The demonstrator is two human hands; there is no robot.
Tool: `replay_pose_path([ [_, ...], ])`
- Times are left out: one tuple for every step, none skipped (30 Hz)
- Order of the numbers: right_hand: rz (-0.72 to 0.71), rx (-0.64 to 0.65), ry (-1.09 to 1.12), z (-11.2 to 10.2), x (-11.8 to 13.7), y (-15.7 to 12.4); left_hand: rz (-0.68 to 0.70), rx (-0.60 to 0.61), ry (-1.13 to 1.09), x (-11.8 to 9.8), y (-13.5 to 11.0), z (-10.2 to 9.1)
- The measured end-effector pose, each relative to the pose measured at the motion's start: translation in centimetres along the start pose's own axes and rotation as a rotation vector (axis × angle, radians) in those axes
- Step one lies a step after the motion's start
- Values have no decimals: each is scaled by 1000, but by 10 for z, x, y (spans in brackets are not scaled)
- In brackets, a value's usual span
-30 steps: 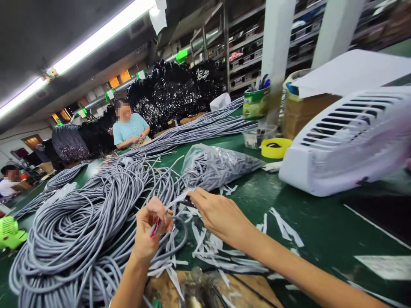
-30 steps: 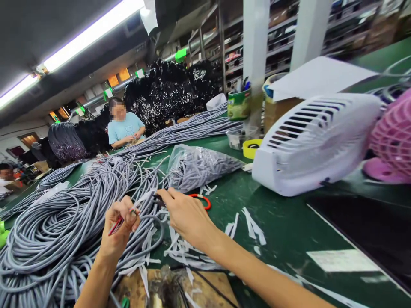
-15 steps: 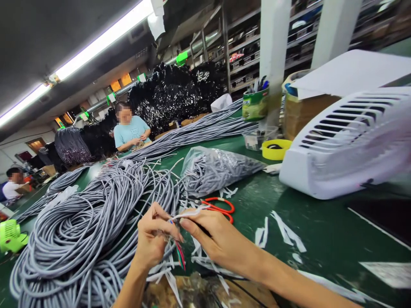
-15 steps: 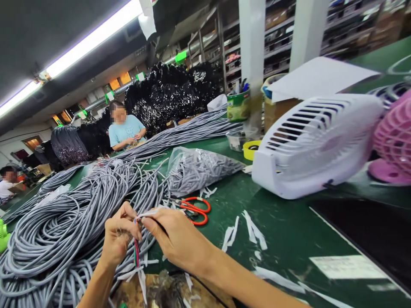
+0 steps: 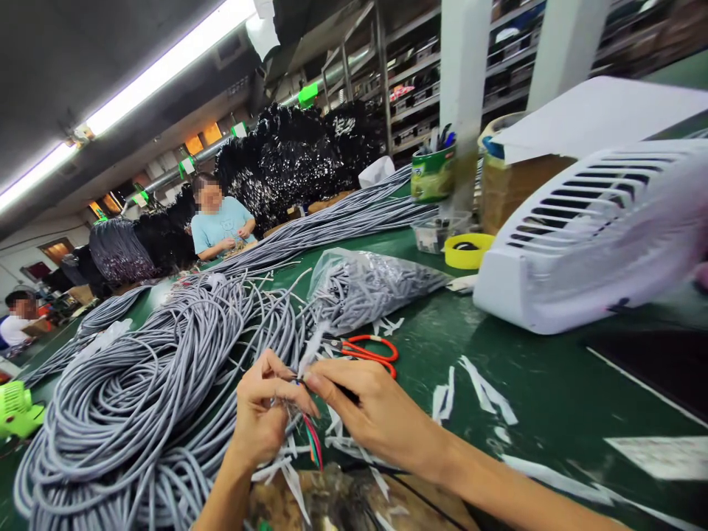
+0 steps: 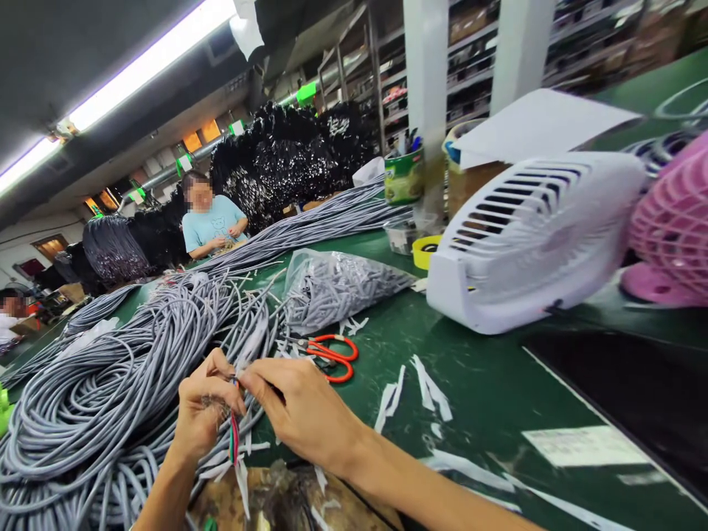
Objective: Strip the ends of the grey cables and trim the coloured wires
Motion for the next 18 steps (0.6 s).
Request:
replay_pose_path([
  [32, -20, 8, -1, -1, 0, -4, 1, -17, 0, 0, 0],
  [68, -45, 25, -3, -3, 0, -8, 1, -35, 0, 0, 0],
  [107, -74, 52, -5, -4, 0, -7, 0, -50, 0, 0, 1],
  [143, -102, 85, -8, -5, 0, -4, -4, -64, 0, 0, 1],
  [169, -123, 121, -10, -6, 0, -3, -13, -80, 1, 0, 1],
  [180, -133, 159, -11, -6, 0, -6, -24, -99, 1, 0, 1],
  [175, -127, 193, -12, -6, 0, -17, -42, -123, 2, 1, 1],
  [152, -113, 214, -12, -5, 0, -37, -66, -147, 3, 1, 1],
  [116, -105, 212, -12, -3, 0, -62, -97, -165, 4, 1, 2],
  [65, -112, 185, -11, -1, -1, -90, -130, -175, 4, 1, 2],
  [5, -137, 139, -10, 1, -2, -114, -159, -175, 5, 1, 3],
  [-60, -179, 81, -9, 3, -3, -131, -180, -165, 5, 1, 4],
  [-119, -231, 20, -7, 4, -4, -143, -190, -142, 4, 1, 5],
  [-163, -283, -31, -6, 5, -5, -150, -186, -106, 3, 0, 6],
  [-187, -320, -69, -5, 5, -6, -155, -177, -58, 1, 0, 8],
  [-189, -337, -97, -5, 4, -6, -160, -165, -1, 0, 0, 9],
  [-175, -338, -119, -4, 4, -6, -167, -152, 56, -2, -1, 10],
  [-156, -326, -136, -4, 4, -5, -177, -145, 104, -3, -2, 12],
])
Point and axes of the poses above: each hand's wrist, its own y-axis towards the middle knuckle, its own z-axis out of the palm, x = y × z, the point moved 2 cm from there along y, towards the middle knuckle, and after that the axes turned 13 degrees about x, right-handed, at the moved point
